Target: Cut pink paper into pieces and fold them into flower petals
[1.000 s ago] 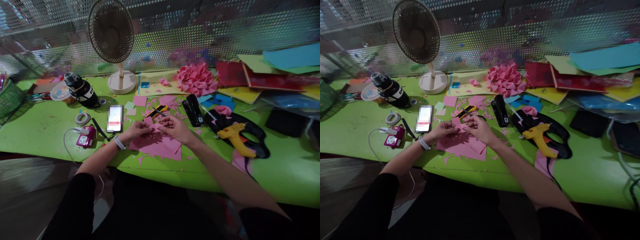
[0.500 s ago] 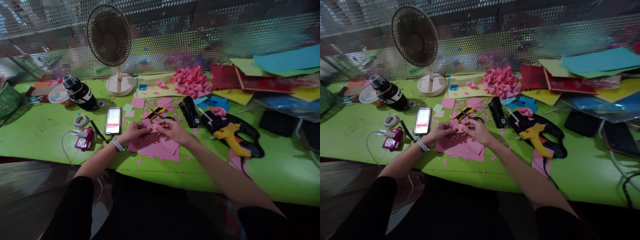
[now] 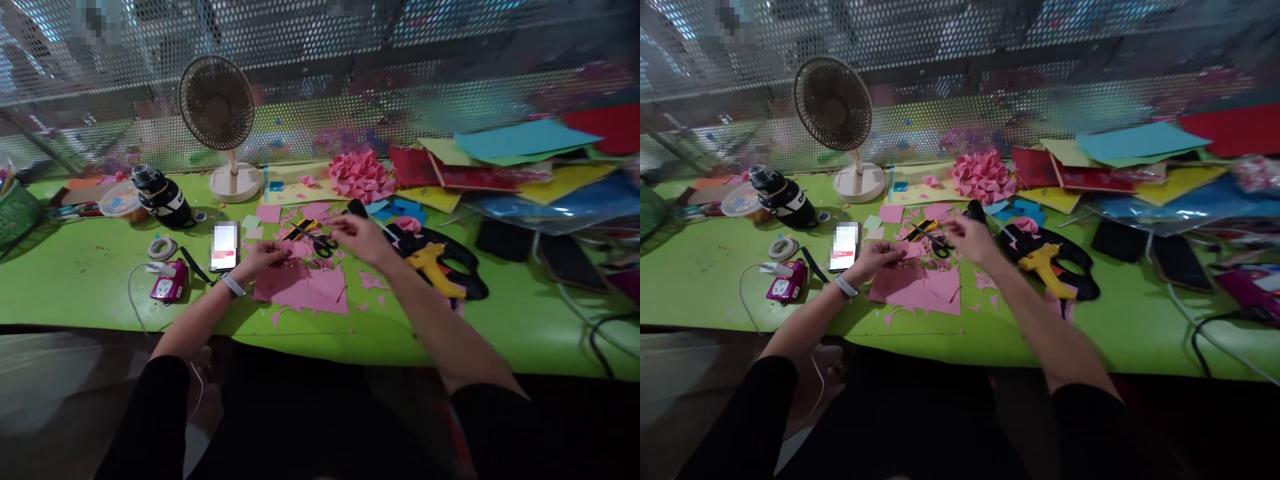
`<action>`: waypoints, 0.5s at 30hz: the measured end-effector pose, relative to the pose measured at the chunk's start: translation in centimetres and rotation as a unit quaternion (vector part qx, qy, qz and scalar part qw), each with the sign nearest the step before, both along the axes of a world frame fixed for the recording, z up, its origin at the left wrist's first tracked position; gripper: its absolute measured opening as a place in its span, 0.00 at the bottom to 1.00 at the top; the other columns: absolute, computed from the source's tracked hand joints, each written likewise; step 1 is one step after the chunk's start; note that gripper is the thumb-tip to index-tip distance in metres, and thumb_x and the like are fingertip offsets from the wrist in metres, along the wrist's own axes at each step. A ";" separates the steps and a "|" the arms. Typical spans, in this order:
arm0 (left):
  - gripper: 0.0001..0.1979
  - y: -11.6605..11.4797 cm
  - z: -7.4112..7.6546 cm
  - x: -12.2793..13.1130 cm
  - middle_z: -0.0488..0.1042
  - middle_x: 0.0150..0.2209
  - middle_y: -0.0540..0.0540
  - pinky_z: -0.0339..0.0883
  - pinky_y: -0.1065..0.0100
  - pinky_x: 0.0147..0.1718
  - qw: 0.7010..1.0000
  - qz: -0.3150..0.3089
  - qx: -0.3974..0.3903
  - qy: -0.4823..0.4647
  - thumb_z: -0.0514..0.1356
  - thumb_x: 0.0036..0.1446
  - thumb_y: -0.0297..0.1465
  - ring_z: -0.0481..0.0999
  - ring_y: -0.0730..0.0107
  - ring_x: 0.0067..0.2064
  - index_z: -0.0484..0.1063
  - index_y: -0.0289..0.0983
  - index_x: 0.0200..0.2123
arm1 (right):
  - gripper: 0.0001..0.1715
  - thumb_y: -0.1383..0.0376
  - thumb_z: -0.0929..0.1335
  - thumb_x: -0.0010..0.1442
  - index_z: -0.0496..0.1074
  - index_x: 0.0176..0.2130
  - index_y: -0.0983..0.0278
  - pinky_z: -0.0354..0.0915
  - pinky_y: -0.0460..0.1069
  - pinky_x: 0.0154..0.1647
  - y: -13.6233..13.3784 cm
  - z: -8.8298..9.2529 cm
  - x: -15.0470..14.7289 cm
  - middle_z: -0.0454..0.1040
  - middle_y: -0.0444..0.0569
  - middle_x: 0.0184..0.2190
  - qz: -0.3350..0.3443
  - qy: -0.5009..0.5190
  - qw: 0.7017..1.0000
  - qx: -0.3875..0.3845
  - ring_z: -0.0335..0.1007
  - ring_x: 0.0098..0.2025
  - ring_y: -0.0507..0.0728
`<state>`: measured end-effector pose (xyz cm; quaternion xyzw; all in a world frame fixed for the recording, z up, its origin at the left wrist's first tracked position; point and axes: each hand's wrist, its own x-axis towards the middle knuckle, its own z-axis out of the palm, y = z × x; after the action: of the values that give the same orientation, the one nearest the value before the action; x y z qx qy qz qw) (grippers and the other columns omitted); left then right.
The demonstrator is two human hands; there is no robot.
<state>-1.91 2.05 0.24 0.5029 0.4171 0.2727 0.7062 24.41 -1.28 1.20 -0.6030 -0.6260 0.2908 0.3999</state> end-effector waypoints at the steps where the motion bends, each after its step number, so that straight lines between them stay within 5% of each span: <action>1: 0.17 0.1 0.1 -0.1 0.79 0.26 0.47 0.75 0.72 0.33 1.000 0.001 0.003 0.001 0.74 0.46 0.36 0.77 0.77 0.26 0.75 0.30 0.32 | 0.15 0.62 0.67 0.58 0.74 0.45 0.63 0.72 0.58 0.45 0.4 0.4 1.1 0.79 0.54 0.40 -0.074 -0.051 0.995 0.045 0.76 0.40 0.61; 4: 0.15 0.5 0.3 -0.4 0.79 0.27 0.46 0.75 0.73 0.33 1.000 -0.005 0.010 0.014 0.73 0.47 0.34 0.78 0.77 0.26 0.76 0.29 0.32 | 0.21 0.59 0.68 0.58 0.72 0.50 0.66 0.67 0.61 0.52 1.4 0.6 3.8 0.75 0.63 0.49 -0.203 -0.232 0.948 0.079 0.72 0.51 0.67; 9: 0.12 0.7 0.1 -0.5 0.79 0.27 0.44 0.74 0.74 0.32 0.999 -0.020 -0.006 0.024 0.72 0.49 0.30 0.78 0.77 0.27 0.75 0.29 0.31 | 0.33 0.56 0.70 0.58 0.66 0.57 0.71 0.68 0.62 0.46 2.2 -1.7 4.2 0.76 0.69 0.46 -0.199 -0.367 0.903 -0.102 0.74 0.49 0.73; 12: 0.09 0.8 -0.3 -0.6 0.80 0.28 0.43 0.74 0.74 0.33 1.000 -0.016 -0.016 0.013 0.71 0.51 0.27 0.78 0.77 0.27 0.75 0.29 0.31 | 0.32 0.61 0.68 0.60 0.65 0.60 0.70 0.68 0.61 0.45 2.0 -2.4 4.0 0.77 0.67 0.47 -0.210 -0.369 0.900 -0.099 0.74 0.49 0.73; 15: 0.08 1.0 -0.5 -0.7 0.79 0.27 0.44 0.74 0.73 0.34 0.999 -0.007 -0.025 0.019 0.71 0.51 0.26 0.78 0.77 0.27 0.75 0.28 0.30 | 0.33 0.62 0.68 0.58 0.65 0.62 0.66 0.68 0.61 0.48 0.6 -1.6 4.7 0.77 0.63 0.51 -0.163 -0.333 0.928 -0.031 0.73 0.52 0.72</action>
<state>-2.61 3.09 -0.29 0.4932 0.4337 0.2475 0.7123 29.06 -0.64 -0.44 -0.7713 -0.6067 0.0231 0.1910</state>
